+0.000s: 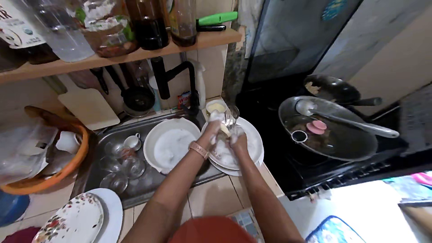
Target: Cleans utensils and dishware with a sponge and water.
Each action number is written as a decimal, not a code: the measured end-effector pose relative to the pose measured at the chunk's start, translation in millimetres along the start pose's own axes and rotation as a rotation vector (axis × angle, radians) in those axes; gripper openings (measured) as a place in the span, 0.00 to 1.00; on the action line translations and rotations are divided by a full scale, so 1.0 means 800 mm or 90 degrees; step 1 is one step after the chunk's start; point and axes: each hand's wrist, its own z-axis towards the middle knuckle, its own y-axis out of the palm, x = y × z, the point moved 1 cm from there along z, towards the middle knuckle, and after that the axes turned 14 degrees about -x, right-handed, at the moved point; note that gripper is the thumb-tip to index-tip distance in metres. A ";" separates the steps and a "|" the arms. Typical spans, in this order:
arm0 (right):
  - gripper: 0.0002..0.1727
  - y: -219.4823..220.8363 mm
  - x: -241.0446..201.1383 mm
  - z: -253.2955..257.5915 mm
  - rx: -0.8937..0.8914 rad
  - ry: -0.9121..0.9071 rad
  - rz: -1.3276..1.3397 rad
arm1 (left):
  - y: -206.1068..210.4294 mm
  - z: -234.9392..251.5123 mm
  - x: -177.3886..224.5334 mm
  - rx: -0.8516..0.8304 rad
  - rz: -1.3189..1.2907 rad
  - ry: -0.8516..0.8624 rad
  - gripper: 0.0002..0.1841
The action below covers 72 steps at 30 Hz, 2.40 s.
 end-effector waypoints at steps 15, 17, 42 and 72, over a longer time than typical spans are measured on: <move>0.22 0.011 -0.047 -0.054 -0.068 0.076 -0.366 | 0.001 0.031 0.003 0.196 0.376 0.050 0.25; 0.22 0.004 -0.042 -0.054 -0.080 0.077 -0.357 | -0.008 0.028 0.013 0.221 0.404 0.032 0.25; 0.18 -0.042 -0.033 -0.029 -0.284 -0.084 -0.139 | -0.021 0.025 0.019 0.055 -0.316 0.130 0.22; 0.18 -0.082 -0.081 -0.047 -0.199 0.105 -0.613 | -0.045 0.039 0.096 -0.274 0.793 0.120 0.08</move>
